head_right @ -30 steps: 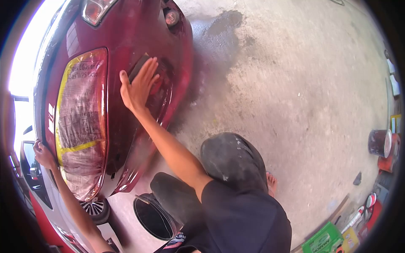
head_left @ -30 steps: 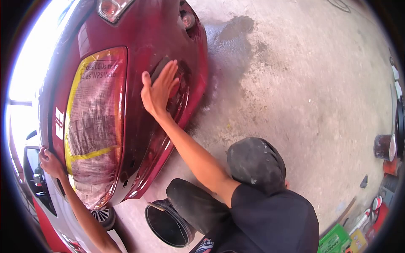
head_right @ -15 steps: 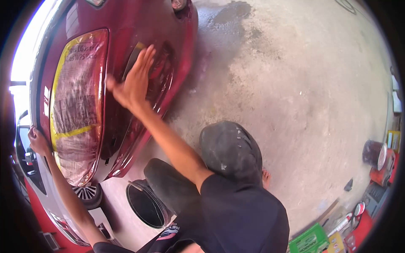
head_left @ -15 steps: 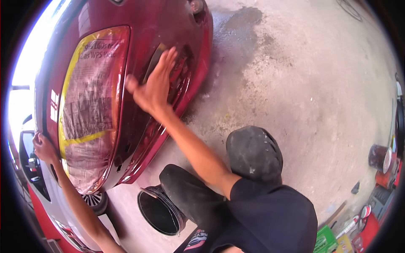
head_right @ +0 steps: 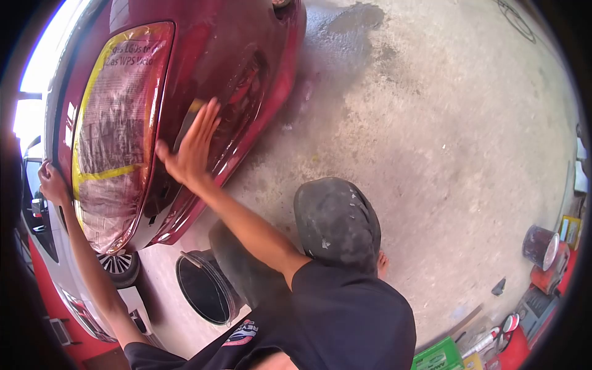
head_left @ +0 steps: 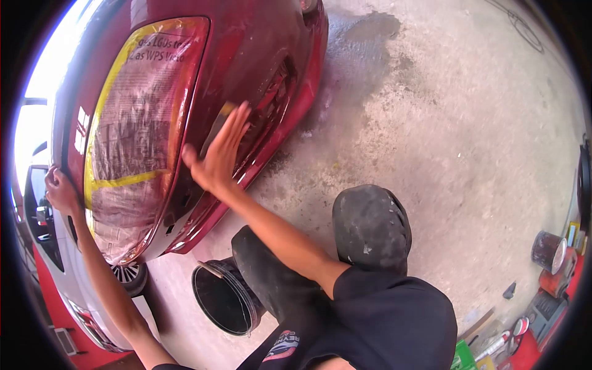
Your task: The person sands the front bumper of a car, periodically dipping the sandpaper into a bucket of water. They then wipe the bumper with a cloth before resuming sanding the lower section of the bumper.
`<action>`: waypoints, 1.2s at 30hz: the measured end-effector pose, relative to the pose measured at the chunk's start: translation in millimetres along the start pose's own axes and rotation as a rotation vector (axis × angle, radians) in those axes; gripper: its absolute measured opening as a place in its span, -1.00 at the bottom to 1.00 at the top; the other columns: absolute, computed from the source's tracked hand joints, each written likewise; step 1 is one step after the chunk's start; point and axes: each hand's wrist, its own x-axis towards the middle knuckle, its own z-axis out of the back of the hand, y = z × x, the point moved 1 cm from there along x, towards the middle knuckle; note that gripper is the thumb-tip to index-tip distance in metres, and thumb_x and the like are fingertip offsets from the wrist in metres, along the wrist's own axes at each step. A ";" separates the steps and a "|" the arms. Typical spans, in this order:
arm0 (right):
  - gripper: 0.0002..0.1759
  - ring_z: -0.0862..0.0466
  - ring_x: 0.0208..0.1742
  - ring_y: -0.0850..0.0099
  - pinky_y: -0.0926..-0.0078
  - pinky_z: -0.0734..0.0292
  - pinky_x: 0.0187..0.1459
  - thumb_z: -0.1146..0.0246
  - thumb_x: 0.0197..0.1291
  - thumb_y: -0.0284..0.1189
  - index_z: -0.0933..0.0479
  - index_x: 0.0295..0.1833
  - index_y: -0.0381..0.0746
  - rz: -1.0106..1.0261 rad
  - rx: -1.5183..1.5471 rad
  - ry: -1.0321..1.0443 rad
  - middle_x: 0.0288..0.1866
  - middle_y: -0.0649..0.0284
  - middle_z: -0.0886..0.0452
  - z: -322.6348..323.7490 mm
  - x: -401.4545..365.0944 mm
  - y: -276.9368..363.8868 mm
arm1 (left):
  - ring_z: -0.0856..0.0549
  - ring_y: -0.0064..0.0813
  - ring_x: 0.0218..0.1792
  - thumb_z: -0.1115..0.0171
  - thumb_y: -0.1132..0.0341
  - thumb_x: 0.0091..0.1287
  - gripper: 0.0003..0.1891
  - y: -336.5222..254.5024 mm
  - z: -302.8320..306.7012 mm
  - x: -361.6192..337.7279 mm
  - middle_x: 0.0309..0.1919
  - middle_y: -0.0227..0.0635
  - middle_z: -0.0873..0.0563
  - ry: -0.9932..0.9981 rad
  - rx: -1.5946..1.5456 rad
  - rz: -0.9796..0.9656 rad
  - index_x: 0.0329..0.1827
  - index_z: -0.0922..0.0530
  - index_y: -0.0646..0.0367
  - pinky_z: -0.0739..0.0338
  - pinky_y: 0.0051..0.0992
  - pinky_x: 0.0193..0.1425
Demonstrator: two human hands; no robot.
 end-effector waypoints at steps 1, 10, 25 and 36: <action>0.45 0.38 0.81 -0.33 -0.39 0.45 0.68 -0.15 0.33 0.40 0.45 0.73 -0.52 0.005 -0.060 0.057 0.79 -0.43 0.40 -10.7 -28.8 -11.5 | -0.82 -0.05 0.10 -0.13 -0.06 0.51 -0.62 -1.6 1.7 -1.8 0.05 -0.24 -0.88 -0.006 -0.011 -0.015 0.16 -0.81 -0.22 -0.62 -0.07 0.27; 0.26 0.37 0.83 -0.21 -0.18 0.47 0.74 -0.04 0.51 0.25 0.43 0.74 -0.52 0.062 -0.007 -0.087 0.81 -0.35 0.42 18.4 51.2 -21.6 | -0.80 -0.07 0.11 -0.11 -0.07 0.50 -0.60 -2.7 4.7 0.1 0.07 -0.25 -0.87 0.022 -0.042 -0.028 0.19 -0.80 -0.22 -0.59 -0.10 0.28; 0.50 0.41 0.80 -0.35 -0.29 0.39 0.71 -0.08 0.30 0.50 0.48 0.73 -0.49 0.032 -0.007 -0.008 0.78 -0.44 0.48 -21.8 -50.3 -22.0 | -0.82 -0.07 0.15 -0.12 -0.10 0.48 -0.56 8.3 -0.7 6.6 0.07 -0.20 -0.87 0.047 -0.045 -0.015 0.26 -0.77 -0.24 -0.61 -0.12 0.29; 0.45 0.41 0.80 -0.35 -0.34 0.35 0.71 -0.13 0.35 0.41 0.51 0.74 -0.45 0.121 0.021 0.009 0.79 -0.38 0.52 -3.4 -18.9 -32.9 | -0.81 -0.07 0.17 -0.09 -0.11 0.50 -0.55 17.6 -5.3 9.3 0.08 -0.18 -0.86 0.067 0.014 0.012 0.29 -0.76 -0.27 -0.59 -0.13 0.32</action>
